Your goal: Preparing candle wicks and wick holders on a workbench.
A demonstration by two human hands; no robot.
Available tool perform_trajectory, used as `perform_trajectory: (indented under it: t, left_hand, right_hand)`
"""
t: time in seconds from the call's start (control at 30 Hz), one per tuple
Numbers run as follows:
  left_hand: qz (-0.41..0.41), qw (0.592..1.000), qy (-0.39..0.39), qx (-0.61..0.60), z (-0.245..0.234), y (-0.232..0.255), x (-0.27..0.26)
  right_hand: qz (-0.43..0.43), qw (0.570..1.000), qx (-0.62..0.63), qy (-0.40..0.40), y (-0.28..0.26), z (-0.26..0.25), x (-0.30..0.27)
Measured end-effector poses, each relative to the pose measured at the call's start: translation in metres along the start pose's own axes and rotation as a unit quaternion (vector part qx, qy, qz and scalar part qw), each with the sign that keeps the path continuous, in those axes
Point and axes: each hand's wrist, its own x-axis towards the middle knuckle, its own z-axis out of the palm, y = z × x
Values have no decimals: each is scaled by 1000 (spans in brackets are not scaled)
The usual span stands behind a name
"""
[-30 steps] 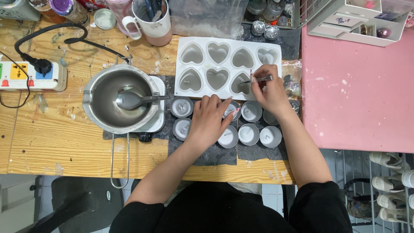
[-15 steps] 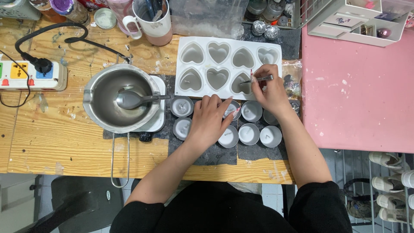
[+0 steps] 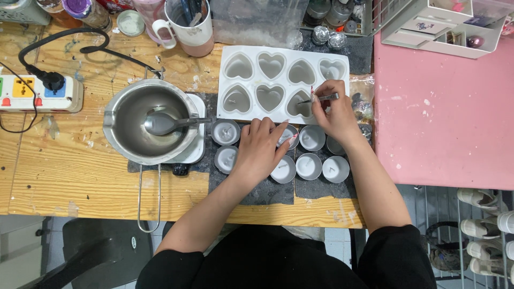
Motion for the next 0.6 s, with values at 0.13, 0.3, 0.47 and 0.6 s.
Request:
perform_trajectory:
  t: [0.13, 0.3, 0.47, 0.6]
  left_hand:
    - [-3, 1000, -5, -4, -1, 1, 0]
    - [-8, 1000, -16, -1, -3, 1, 1]
    - [-7, 1000, -11, 3, -4, 2, 1]
    - [-8, 1000, -14, 1, -5, 3, 1]
  right_hand:
    - [7, 1000, 0, 0, 1, -1, 0]
    - [-8, 1000, -12, 8, 1, 0, 1]
    - [-7, 1000, 12, 13, 5, -1, -1]
    - [7, 999, 30, 43, 3, -4, -1]
